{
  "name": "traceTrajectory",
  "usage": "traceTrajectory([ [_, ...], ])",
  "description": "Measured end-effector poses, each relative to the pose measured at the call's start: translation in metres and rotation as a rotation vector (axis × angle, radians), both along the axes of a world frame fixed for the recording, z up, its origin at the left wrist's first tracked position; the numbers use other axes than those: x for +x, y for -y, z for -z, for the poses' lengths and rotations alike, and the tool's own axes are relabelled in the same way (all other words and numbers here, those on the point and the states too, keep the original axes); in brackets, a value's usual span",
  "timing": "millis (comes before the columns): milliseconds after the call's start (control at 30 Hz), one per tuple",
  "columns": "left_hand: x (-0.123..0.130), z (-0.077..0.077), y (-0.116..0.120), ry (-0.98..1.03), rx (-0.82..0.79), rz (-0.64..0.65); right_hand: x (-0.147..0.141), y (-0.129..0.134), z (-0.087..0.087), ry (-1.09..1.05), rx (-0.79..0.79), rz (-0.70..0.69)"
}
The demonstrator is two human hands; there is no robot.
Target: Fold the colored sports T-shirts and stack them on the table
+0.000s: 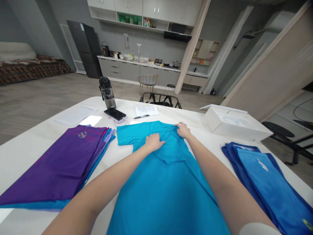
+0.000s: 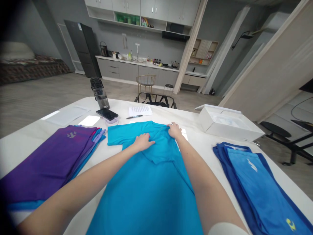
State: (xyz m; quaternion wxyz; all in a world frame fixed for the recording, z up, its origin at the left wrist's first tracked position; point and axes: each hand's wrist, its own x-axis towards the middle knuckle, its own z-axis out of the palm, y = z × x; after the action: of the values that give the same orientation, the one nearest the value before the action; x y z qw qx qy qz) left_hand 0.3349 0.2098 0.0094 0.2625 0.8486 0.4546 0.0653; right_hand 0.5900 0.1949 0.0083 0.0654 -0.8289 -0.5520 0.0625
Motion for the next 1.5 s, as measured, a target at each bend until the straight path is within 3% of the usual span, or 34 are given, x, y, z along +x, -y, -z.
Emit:
traceTrajectory([
  [67,-0.003,0.004,0.009,-0.111,0.156,-0.032,0.004,-0.006,0.005,-0.015,0.012,0.019],
  [167,-0.007,0.008,0.011,-0.122,0.204,-0.027,0.010,-0.011,0.006,-0.030,0.092,0.059],
  [300,-0.011,0.001,-0.006,0.161,0.067,0.008,0.020,-0.015,-0.007,-0.027,0.196,0.141],
  [400,-0.012,-0.012,-0.028,0.425,-0.009,-0.059,0.025,-0.023,-0.019,-0.014,0.161,0.157],
  [467,-0.011,-0.016,-0.048,0.483,-0.039,-0.141,0.025,-0.030,-0.020,0.011,0.131,0.143],
  [633,-0.012,-0.001,-0.096,0.239,0.053,-0.248,0.016,-0.034,0.003,-0.015,0.069,0.134],
  [767,-0.018,0.015,-0.105,0.133,0.130,-0.241,0.005,-0.016,0.018,0.005,0.136,0.139],
  [867,-0.022,0.015,-0.088,0.078,0.278,-0.201,-0.005,0.007,0.017,0.059,0.237,0.085],
  [967,-0.027,0.012,-0.059,0.074,0.438,-0.004,-0.021,0.040,0.011,0.059,0.307,-0.001],
  [1067,-0.031,0.014,-0.023,0.135,0.400,0.290,-0.039,0.082,0.007,-0.029,0.368,-0.113],
  [1167,-0.034,0.020,0.015,0.147,0.309,0.482,-0.060,0.128,0.006,-0.218,0.333,-0.248],
  [1300,-0.038,0.026,0.063,0.117,0.244,0.559,-0.086,0.187,0.006,-0.232,0.266,-0.359],
  [1500,-0.047,0.018,0.134,0.123,0.255,0.606,-0.110,0.272,0.004,-0.199,0.192,-0.340],
])
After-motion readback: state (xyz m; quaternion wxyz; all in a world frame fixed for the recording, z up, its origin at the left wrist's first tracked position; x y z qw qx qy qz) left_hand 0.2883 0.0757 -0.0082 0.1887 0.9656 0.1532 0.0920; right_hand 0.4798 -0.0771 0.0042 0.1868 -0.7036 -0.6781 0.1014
